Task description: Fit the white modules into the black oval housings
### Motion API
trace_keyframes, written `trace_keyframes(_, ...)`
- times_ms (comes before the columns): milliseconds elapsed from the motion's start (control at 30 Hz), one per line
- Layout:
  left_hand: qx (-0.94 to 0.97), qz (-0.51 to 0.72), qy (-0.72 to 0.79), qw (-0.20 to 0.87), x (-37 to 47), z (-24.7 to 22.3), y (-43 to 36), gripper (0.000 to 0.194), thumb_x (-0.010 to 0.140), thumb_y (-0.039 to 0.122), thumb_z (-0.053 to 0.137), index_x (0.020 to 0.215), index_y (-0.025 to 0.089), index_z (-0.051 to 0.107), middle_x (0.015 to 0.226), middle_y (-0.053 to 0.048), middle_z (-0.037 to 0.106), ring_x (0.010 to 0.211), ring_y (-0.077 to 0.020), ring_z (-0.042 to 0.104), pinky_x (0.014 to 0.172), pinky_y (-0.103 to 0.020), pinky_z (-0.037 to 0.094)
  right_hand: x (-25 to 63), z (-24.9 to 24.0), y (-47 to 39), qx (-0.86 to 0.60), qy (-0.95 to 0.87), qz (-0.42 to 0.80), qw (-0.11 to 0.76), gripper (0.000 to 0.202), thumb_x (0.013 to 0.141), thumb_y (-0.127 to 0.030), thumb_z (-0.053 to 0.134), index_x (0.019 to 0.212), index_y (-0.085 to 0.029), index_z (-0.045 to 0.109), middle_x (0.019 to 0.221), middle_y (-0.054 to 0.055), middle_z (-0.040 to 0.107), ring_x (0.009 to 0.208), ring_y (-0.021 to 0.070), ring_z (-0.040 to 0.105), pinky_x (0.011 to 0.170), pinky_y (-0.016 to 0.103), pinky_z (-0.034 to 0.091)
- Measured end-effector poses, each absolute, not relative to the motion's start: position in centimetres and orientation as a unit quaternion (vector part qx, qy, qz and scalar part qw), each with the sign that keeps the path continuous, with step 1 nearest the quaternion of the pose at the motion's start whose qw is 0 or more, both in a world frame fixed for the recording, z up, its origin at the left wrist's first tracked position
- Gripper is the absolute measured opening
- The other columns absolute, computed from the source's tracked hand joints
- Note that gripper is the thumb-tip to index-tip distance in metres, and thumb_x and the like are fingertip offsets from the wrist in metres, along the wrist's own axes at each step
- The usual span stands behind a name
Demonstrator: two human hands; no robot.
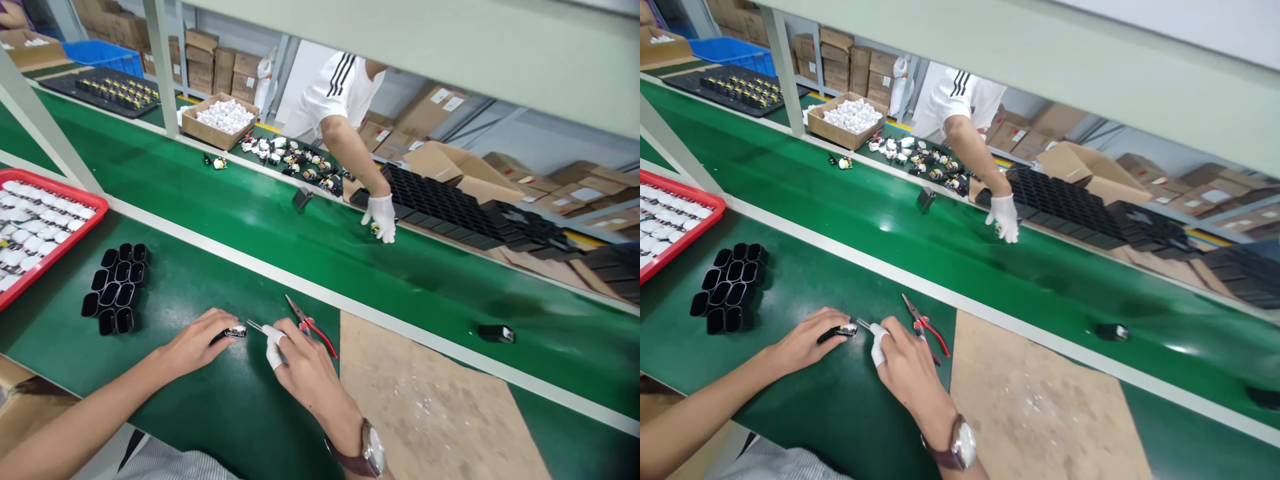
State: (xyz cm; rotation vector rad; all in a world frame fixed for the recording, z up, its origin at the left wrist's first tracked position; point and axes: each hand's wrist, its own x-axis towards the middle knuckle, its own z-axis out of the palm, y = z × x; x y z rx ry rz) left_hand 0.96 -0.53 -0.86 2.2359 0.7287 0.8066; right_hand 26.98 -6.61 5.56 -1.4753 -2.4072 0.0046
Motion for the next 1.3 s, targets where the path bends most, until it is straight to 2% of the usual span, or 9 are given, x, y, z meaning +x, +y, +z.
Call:
trace_keyframes(200,0.872,0.325,0.266,0.250,0.7,-0.5,-0.5,0.031,0.105,0.021,0.063,0.137,0.025,0.061,0.138,-0.011,0.068,0.121,-0.0251,0.071,0.106,-0.040,0.061,28.2,1.5,-7.7,-0.580,-0.799,-0.036,0.156,0.024,0.095,-0.003,0.050,0.097,-0.014,0.071,0.100,0.010,0.069,0.085,0.0228,0.064,0.078,0.037,0.054)
trace_keyframes(367,0.875,0.358,0.225,0.237,0.8,-0.3,0.0,0.015,0.105,0.014,0.062,0.115,0.024,0.068,0.127,-0.010,0.071,0.103,-0.0202,0.073,0.092,-0.036,0.063,25.7,2.7,-7.4,-0.521,-0.820,0.041,0.234,0.028,0.104,-0.017,0.056,0.131,-0.014,0.065,0.118,0.013,0.067,0.108,0.0265,0.061,0.093,0.043,0.056)
trace_keyframes(567,0.882,0.331,0.239,0.235,1.0,0.0,-0.6,0.008,0.106,0.017,0.061,0.106,0.023,0.067,0.122,-0.010,0.071,0.102,-0.0195,0.072,0.088,-0.034,0.062,24.1,4.0,-6.4,-0.492,-0.826,0.099,0.258,0.018,0.105,-0.017,0.056,0.121,-0.018,0.066,0.115,0.011,0.068,0.104,0.0243,0.063,0.092,0.043,0.057)
trace_keyframes(733,0.894,0.279,0.276,0.215,0.8,3.2,4.2,0.011,0.106,0.027,0.060,0.106,0.023,0.070,0.116,-0.009,0.072,0.101,-0.0188,0.073,0.090,-0.031,0.061,25.1,2.5,-7.4,-0.528,-0.797,0.062,0.286,0.036,0.102,-0.020,0.063,0.137,-0.017,0.057,0.124,0.012,0.068,0.111,0.0265,0.065,0.095,0.045,0.058)
trace_keyframes(800,0.889,0.248,0.342,0.176,0.9,5.2,9.1,0.012,0.102,0.030,0.063,0.103,0.023,0.072,0.114,-0.008,0.072,0.102,-0.0205,0.073,0.092,-0.032,0.060,25.6,1.3,-8.2,-0.554,-0.793,0.001,0.253,0.037,0.098,-0.013,0.062,0.134,-0.016,0.059,0.124,0.014,0.068,0.110,0.0288,0.065,0.093,0.047,0.059)
trace_keyframes(900,0.862,0.246,0.424,0.130,1.7,7.6,17.1,0.010,0.096,0.025,0.066,0.091,0.019,0.072,0.105,-0.010,0.071,0.094,-0.0237,0.072,0.091,-0.037,0.060,26.5,-0.7,-8.9,-0.587,-0.776,-0.080,0.217,0.049,0.081,0.003,0.056,0.125,-0.017,0.064,0.121,0.013,0.069,0.106,0.0288,0.067,0.089,0.044,0.060)
trace_keyframes(967,0.843,0.244,0.465,0.116,2.6,8.1,21.1,0.013,0.096,0.025,0.068,0.085,0.017,0.070,0.097,-0.010,0.070,0.088,-0.0233,0.072,0.089,-0.040,0.060,27.1,-1.9,-9.1,-0.599,-0.761,-0.117,0.220,0.058,0.071,0.006,0.052,0.122,-0.018,0.065,0.116,0.012,0.070,0.101,0.0269,0.068,0.087,0.040,0.061)
trace_keyframes(1133,0.827,0.232,0.498,0.117,3.4,7.1,23.5,0.022,0.097,0.035,0.074,0.101,0.014,0.071,0.100,-0.006,0.073,0.091,-0.0207,0.071,0.088,-0.041,0.060,29.0,-4.0,-9.2,-0.609,-0.740,-0.133,0.254,0.052,0.068,0.005,0.049,0.110,-0.021,0.067,0.116,0.012,0.070,0.103,0.0296,0.070,0.089,0.041,0.063)
trace_keyframes(1300,0.807,0.265,0.519,0.093,-4.5,8.8,19.3,0.038,0.092,0.041,0.076,0.125,0.022,0.073,0.125,-0.009,0.074,0.109,-0.0248,0.073,0.094,-0.037,0.062,31.1,-5.5,-9.5,-0.549,-0.786,-0.079,0.273,0.046,0.088,-0.015,0.053,0.130,-0.026,0.064,0.129,0.011,0.070,0.110,0.0332,0.071,0.084,0.044,0.064)
